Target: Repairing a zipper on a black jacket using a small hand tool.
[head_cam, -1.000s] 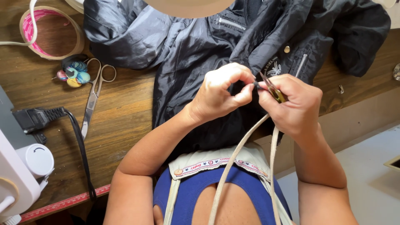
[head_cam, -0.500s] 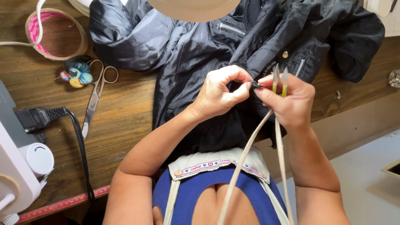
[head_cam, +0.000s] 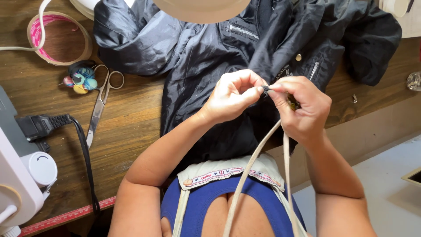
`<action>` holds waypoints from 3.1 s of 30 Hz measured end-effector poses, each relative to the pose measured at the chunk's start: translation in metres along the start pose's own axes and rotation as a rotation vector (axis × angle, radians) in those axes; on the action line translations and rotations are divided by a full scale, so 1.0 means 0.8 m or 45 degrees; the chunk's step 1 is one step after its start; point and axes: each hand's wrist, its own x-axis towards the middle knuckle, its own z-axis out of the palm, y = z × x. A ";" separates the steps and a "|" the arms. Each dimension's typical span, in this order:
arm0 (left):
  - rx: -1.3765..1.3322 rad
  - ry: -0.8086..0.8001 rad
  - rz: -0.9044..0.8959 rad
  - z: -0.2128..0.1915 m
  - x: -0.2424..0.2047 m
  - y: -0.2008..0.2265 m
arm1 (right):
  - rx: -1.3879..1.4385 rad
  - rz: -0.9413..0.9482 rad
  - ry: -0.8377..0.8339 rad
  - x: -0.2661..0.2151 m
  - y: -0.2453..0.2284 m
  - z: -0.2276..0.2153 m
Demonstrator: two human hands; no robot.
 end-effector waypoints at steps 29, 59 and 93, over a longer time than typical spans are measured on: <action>0.668 0.131 0.903 0.019 -0.016 0.030 | -0.026 0.122 -0.202 0.026 -0.001 -0.053; 0.673 0.782 0.480 0.073 0.052 0.026 | -0.437 -0.316 -0.189 -0.106 0.162 -0.071; 0.023 0.753 0.377 0.215 -0.085 -0.229 | 0.329 -0.525 -0.780 -0.108 0.230 -0.115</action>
